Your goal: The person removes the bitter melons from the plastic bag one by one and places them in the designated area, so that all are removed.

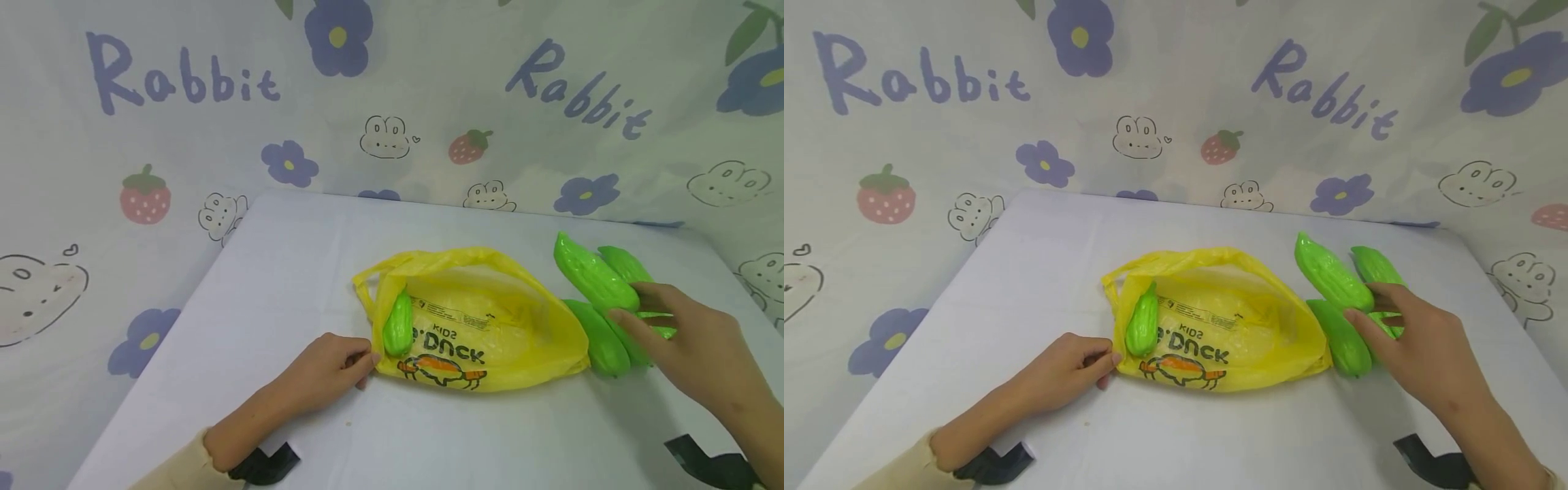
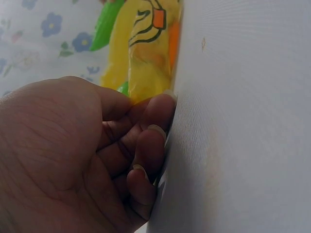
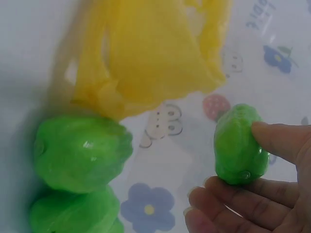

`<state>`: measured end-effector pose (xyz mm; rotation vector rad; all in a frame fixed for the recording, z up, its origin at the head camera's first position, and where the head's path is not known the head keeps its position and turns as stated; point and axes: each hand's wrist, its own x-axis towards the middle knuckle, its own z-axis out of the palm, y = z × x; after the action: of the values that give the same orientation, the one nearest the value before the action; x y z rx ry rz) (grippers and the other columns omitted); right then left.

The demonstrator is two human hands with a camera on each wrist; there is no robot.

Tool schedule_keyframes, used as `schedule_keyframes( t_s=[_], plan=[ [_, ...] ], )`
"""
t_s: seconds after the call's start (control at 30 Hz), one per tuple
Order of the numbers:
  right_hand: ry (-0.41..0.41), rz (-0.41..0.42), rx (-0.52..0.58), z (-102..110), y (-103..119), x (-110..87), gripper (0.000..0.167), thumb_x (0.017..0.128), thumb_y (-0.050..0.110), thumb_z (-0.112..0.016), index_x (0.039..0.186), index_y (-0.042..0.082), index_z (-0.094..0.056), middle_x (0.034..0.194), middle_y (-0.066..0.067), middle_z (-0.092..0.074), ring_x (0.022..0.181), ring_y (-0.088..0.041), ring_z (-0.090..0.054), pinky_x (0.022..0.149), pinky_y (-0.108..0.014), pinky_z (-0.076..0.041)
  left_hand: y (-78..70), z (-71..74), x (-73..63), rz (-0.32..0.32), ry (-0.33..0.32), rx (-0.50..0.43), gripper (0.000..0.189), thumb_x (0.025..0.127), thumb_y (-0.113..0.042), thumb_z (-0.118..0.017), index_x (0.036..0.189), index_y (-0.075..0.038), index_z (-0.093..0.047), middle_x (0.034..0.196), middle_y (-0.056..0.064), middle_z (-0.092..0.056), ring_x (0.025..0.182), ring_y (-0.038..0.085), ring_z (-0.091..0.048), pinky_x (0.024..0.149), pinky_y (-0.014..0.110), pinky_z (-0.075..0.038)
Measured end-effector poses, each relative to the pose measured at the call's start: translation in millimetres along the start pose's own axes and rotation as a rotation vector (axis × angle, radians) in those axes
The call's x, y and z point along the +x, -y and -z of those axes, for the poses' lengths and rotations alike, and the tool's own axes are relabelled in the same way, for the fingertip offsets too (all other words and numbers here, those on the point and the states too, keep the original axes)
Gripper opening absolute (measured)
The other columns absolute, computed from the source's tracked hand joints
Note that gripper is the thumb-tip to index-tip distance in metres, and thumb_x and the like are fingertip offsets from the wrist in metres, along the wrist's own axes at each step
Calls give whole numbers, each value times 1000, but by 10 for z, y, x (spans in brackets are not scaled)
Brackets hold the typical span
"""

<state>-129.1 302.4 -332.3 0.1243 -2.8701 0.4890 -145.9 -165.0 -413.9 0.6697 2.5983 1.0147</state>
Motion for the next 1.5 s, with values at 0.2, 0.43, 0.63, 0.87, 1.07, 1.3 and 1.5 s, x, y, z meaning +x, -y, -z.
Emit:
schedule_keyframes(
  t_s=[0.2, 0.43, 0.63, 0.87, 1.07, 1.3, 1.5],
  plan=[
    [-12, -63, -65, -29, -134, 111, 69, 99, 44, -72, 137, -11, -55, 127, -35, -64, 106, -59, -62, 78, -70, -49, 1, -7, -11, 8, -8, 1, 33, 107, -34, -61, 76, -26, -61, 61, -15, -58, 53, 6, -47, 54, 25, -38],
    [-39, -56, -58, -47, -292, 266, 64, 102, 41, -67, 134, -14, -57, 124, -38, -62, 98, -58, -64, 80, -68, -48, 11, -15, -6, 2, -12, -4, 33, 108, -36, -59, 77, -26, -62, 61, -16, -58, 53, 6, -47, 54, 26, -39],
    [17, -93, -75, -59, -376, 376, 65, 105, 41, -62, 133, -17, -54, 121, -39, -60, 100, -59, -63, 82, -69, -46, 9, -14, 6, 3, -7, -1, 33, 108, -36, -59, 77, -26, -62, 61, -16, -58, 53, 7, -47, 53, 26, -39],
    [177, -133, -131, -111, -483, 519, 67, 106, 39, -58, 131, -23, -50, 116, -42, -58, 101, -57, -55, 81, -71, -45, 18, -13, 9, 9, -8, 2, 33, 108, -36, -59, 77, -26, -62, 61, -15, -57, 52, 7, -46, 53, 26, -38],
    [201, -171, -157, -173, -558, 609, 67, 105, 38, -58, 130, -24, -48, 119, -45, -55, 104, -61, -54, 84, -73, -44, 24, -12, 3, 3, -13, 2, 32, 108, -36, -59, 77, -26, -62, 61, -16, -57, 52, 6, -46, 53, 26, -38],
    [222, -197, -229, -240, -630, 650, 66, 104, 36, -60, 129, -24, -47, 114, -45, -53, 98, -60, -54, 74, -70, -47, 10, -5, -6, -7, -6, 0, 31, 108, -33, -60, 78, -26, -62, 62, -17, -59, 54, 6, -48, 55, 26, -40],
    [222, -198, -243, -278, -611, 659, 60, 103, 34, -61, 123, -23, -51, 103, -39, -53, 88, -53, -52, 56, -57, -48, 1, -7, -6, -3, -2, -2, 31, 108, -33, -60, 78, -26, -62, 62, -17, -59, 54, 6, -47, 56, 26, -40]
  ],
)
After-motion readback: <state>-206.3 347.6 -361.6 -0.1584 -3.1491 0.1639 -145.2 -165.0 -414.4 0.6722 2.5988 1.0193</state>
